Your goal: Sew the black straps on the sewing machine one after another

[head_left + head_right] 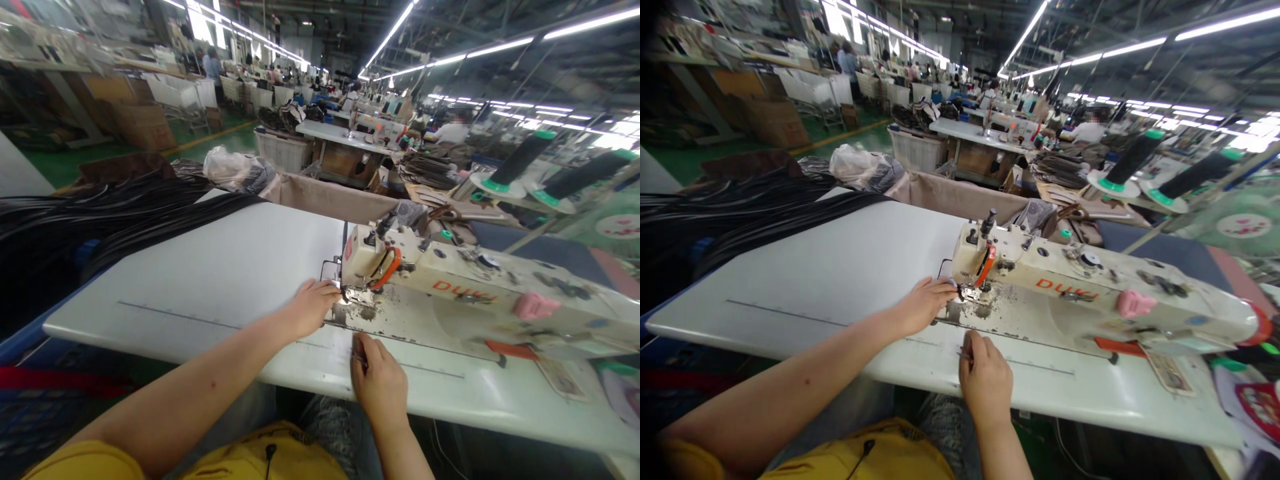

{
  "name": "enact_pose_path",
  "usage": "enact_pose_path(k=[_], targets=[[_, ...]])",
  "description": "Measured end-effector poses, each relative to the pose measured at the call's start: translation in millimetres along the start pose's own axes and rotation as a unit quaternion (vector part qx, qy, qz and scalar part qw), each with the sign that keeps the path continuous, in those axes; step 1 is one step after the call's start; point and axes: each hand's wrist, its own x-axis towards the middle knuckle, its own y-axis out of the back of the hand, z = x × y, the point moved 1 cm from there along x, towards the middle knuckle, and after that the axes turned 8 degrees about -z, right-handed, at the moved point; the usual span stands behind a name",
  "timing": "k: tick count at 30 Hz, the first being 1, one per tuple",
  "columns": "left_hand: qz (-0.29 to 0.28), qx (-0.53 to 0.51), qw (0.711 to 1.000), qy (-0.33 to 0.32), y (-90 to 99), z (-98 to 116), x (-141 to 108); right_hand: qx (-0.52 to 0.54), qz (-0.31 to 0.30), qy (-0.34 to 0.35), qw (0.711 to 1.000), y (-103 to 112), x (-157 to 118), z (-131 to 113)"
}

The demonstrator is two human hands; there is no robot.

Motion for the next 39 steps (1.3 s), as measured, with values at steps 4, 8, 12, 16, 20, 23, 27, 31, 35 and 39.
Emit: enact_pose_path(k=[4,8,12,16,20,23,27,31,35,39], targets=[[0.023,-0.034,0.999,-0.010,8.2,-19,28,0.011,-0.001,-0.004,1.000,1,-1,-1],[0.014,-0.030,0.999,-0.036,12.6,-31,59,0.013,-0.015,-0.013,1.000,2,0,-2],[0.014,-0.023,0.998,-0.057,15.2,-35,74,0.020,-0.020,-0.018,0.999,4,0,-2],[0.015,-0.008,0.998,-0.060,21.5,-40,71,0.024,-0.024,-0.018,0.999,3,-1,-2],[0.002,0.002,0.998,-0.055,29.2,-47,62,0.015,-0.021,-0.023,0.999,1,-2,-2],[-0.004,0.001,0.999,-0.050,33.1,-48,58,0.015,-0.018,-0.025,0.999,0,-2,-2],[0.005,-0.003,1.000,-0.022,33.4,-43,50,0.020,-0.016,-0.029,0.999,-1,-3,-2],[0.016,-0.017,1.000,0.004,28.6,-35,37,0.023,-0.020,-0.029,0.999,0,-2,-3],[0.020,-0.039,0.999,0.028,23.8,-31,32,0.024,-0.019,-0.034,0.999,0,-3,-3],[0.022,-0.055,0.997,0.055,23.2,-26,31,0.024,-0.018,-0.036,0.999,0,-3,-4]])
